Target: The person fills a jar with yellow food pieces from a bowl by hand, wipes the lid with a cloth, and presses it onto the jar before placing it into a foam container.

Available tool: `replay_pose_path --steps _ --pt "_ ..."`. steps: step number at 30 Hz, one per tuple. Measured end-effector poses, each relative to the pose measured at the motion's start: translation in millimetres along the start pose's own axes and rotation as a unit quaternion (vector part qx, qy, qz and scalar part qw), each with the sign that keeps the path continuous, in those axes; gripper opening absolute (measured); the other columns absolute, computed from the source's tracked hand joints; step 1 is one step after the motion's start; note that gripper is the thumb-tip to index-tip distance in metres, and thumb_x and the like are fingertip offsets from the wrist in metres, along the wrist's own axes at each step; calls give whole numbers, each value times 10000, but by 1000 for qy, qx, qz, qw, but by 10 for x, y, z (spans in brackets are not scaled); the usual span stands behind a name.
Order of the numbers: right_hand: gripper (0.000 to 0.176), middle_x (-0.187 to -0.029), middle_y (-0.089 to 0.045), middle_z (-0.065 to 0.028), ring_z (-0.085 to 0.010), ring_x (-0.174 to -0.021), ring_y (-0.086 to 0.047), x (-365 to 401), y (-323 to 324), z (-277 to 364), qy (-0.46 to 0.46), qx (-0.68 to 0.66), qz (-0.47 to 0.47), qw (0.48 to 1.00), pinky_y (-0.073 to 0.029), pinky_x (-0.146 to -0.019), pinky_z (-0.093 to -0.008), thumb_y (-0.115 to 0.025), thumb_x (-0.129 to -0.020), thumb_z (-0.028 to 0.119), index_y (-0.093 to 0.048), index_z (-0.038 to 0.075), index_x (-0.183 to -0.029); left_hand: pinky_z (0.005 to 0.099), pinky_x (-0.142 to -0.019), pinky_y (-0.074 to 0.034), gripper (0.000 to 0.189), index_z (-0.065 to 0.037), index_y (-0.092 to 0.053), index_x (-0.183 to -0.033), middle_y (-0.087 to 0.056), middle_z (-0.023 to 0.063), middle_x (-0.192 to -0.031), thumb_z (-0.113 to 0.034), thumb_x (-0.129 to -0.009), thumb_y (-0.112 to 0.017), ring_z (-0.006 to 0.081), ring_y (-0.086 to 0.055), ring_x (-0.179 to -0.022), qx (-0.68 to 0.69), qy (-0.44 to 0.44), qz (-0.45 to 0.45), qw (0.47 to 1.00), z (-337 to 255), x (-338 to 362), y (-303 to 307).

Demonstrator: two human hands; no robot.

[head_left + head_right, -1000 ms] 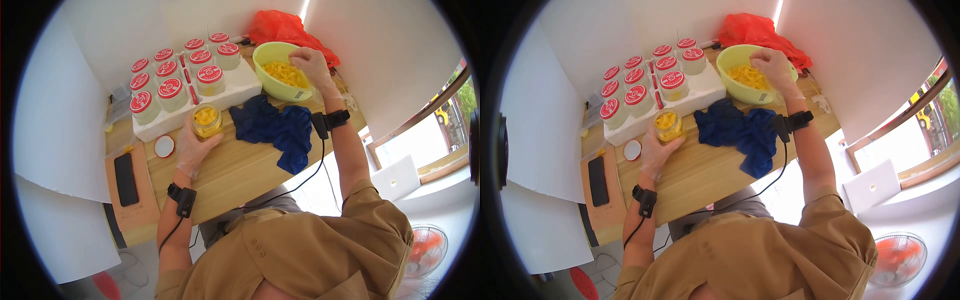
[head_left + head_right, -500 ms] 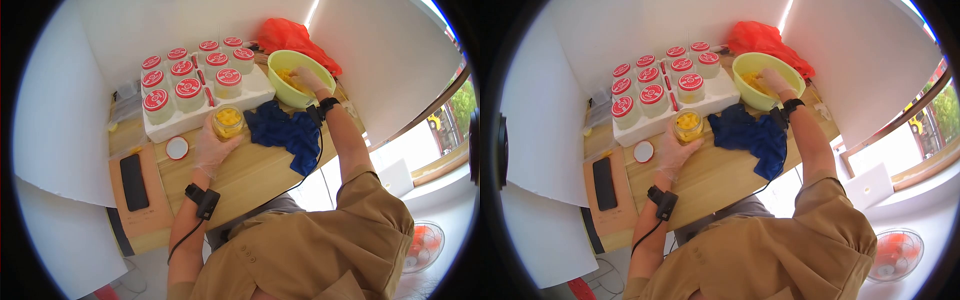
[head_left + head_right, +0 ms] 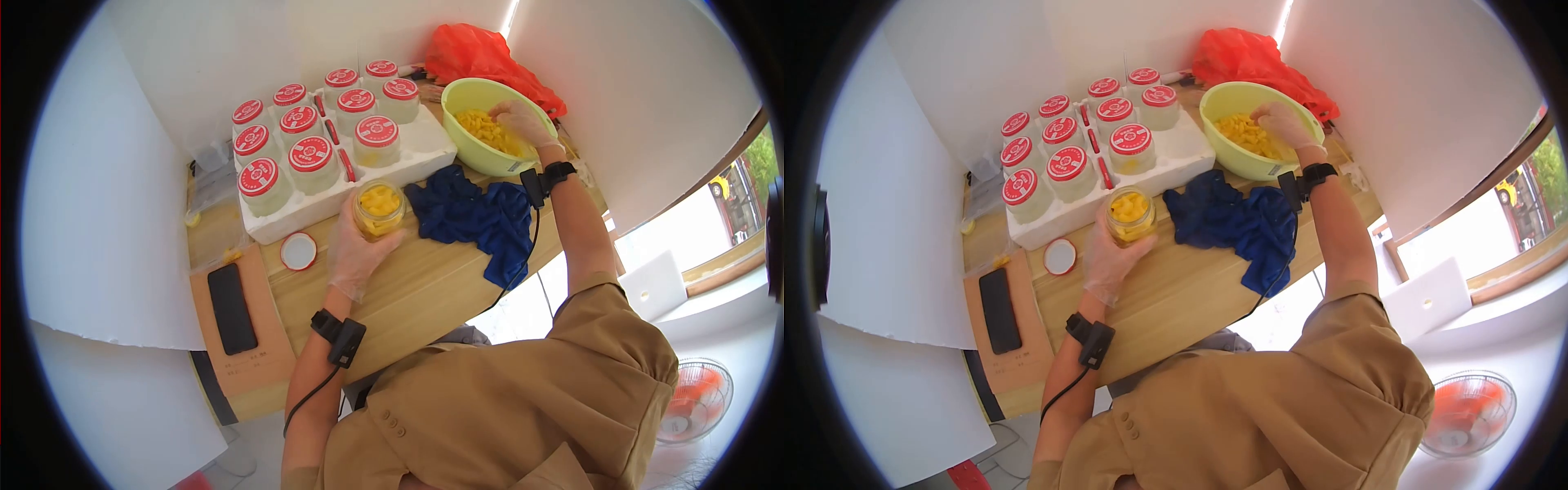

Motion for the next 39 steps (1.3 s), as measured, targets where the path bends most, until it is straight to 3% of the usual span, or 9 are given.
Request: replay_pose_path --steps 3,5,9,15,21,29,36,39 --pt "327 -1145 -773 -204 -334 -1157 -700 59 122 -38 53 74 -24 996 -513 -1048 -425 -549 -949 116 -775 -18 -1144 370 -1052 -554 938 -31 -489 -1514 -735 129 -1318 -232 -735 -971 237 -716 -1207 4 0 -7 1000 96 6 -26" --pt "331 -1177 -761 -207 -354 -1177 -684 -39 75 -248 39 119 -2 992 -509 -1046 -442 -554 -955 136 -771 3 -1167 384 -1053 -555 946 -25 -497 -1506 -730 148 -1313 -228 -715 -975 268 -714 -1210 10 14 -10 1000 139 7 -34" --pt "328 -1190 -748 -201 -374 -1170 -671 -117 19 -401 46 197 43 978 -510 -1016 -463 -575 -953 159 -757 19 -1187 372 -1030 -560 891 -43 -524 -1479 -736 117 -1311 -220 -728 -969 243 -718 -1196 -59 59 10 996 16 21 24" --pt "342 -1181 -729 -183 -361 -1174 -645 -264 -119 -657 130 142 93 977 -498 -1002 -475 -556 -960 168 -720 33 -1228 358 -994 -567 730 -42 -624 -1366 -778 80 -1200 -201 -737 -957 207 -741 -1109 -87 101 6 991 -43 50 40" --pt "356 -1223 -702 -171 -362 -1220 -620 -259 -200 -718 136 99 113 979 -493 -1038 -460 -555 -976 188 -694 64 -1279 354 -978 -563 648 -23 -665 -1306 -783 71 -1177 -172 -738 -940 200 -742 -1072 -128 101 29 986 66 60 94" --pt "403 -1331 -681 -116 -318 -1286 -606 -176 -44 -567 130 35 264 955 -471 -1108 -416 -631 -950 226 -698 108 -1330 355 -1008 -545 663 -10 -660 -1302 -757 83 -1207 -188 -727 -938 208 -716 -1110 -37 153 5 988 163 130 142" --pt "440 -1330 -683 -111 -310 -1242 -635 -15 132 -353 56 123 248 959 -492 -1080 -421 -717 -872 263 -719 139 -1294 366 -1010 -547 692 -9 -660 -1301 -755 87 -1209 -194 -698 -945 228 -715 -1111 -79 123 -14 989 198 155 189" --pt "449 -1321 -681 -118 -309 -1225 -641 63 162 -236 62 191 306 931 -511 -1041 -426 -747 -840 265 -725 129 -1267 365 -1008 -548 689 -10 -662 -1302 -759 88 -1210 -195 -702 -945 228 -718 -1111 -80 121 -15 989 158 149 171"
Point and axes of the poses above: each hand's wrist, its own x-axis away from the middle knuckle, its own y-axis out of the back of the hand, z = x × y, the point moved 5 cm from there along -x, towards the middle knuckle
